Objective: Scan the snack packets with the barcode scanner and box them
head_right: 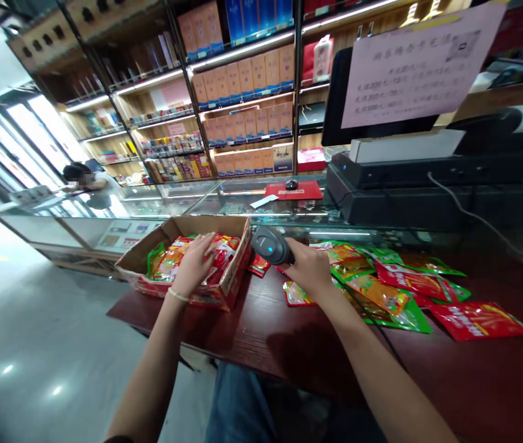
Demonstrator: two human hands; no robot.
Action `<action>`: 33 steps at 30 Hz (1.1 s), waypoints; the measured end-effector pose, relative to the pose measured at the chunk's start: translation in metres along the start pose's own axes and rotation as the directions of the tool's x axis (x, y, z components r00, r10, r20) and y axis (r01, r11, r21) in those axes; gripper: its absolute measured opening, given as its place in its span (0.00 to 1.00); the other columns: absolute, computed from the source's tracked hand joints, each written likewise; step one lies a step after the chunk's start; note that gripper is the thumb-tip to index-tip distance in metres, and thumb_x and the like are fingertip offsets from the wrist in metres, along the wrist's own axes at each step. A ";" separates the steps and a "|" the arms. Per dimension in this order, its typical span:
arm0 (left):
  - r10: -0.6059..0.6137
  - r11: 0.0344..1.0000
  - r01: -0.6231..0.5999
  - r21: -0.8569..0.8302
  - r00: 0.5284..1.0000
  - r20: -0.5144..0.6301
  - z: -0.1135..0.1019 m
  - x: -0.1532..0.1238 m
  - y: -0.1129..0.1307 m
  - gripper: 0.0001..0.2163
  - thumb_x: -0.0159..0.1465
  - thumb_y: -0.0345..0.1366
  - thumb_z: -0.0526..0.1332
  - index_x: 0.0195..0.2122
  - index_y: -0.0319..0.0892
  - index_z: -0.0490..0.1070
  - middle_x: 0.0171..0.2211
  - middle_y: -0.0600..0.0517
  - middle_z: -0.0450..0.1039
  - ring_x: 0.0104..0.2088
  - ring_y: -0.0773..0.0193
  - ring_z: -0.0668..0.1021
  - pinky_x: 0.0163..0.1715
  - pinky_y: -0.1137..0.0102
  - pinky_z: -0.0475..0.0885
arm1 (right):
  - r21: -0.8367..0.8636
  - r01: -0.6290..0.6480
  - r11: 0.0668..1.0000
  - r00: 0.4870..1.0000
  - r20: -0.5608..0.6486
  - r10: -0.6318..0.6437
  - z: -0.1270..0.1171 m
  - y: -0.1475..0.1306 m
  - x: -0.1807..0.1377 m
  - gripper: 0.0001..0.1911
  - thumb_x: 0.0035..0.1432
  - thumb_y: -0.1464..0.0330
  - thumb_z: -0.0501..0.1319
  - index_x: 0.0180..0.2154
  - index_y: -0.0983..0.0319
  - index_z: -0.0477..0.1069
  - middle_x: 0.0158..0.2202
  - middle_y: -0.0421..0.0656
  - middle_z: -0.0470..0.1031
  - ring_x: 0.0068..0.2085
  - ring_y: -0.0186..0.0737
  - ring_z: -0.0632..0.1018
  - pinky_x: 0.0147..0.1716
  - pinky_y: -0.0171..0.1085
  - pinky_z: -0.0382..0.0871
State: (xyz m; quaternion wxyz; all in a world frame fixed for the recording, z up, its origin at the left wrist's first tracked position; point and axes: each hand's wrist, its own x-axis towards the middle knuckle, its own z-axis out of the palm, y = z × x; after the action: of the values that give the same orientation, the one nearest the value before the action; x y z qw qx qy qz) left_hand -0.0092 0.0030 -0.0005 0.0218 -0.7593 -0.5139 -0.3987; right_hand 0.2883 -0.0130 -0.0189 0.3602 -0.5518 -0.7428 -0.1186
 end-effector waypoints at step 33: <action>0.340 0.885 -0.200 -0.420 0.894 0.292 0.244 0.045 0.232 0.13 0.67 0.35 0.54 0.49 0.44 0.75 0.46 0.48 0.79 0.47 0.57 0.79 0.49 0.64 0.73 | -0.316 -0.614 0.724 0.789 -0.295 0.540 -0.102 0.218 -0.119 0.19 0.55 0.55 0.62 0.45 0.58 0.75 0.30 0.46 0.80 0.28 0.45 0.77 0.26 0.36 0.55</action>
State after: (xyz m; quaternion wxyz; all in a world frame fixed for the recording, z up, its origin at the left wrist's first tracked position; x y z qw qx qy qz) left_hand 0.3251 0.0359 -0.0513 -0.1626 -0.8735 -0.3097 -0.3385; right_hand 0.5424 -0.0793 -0.0740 0.3262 -0.8035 -0.4572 -0.1975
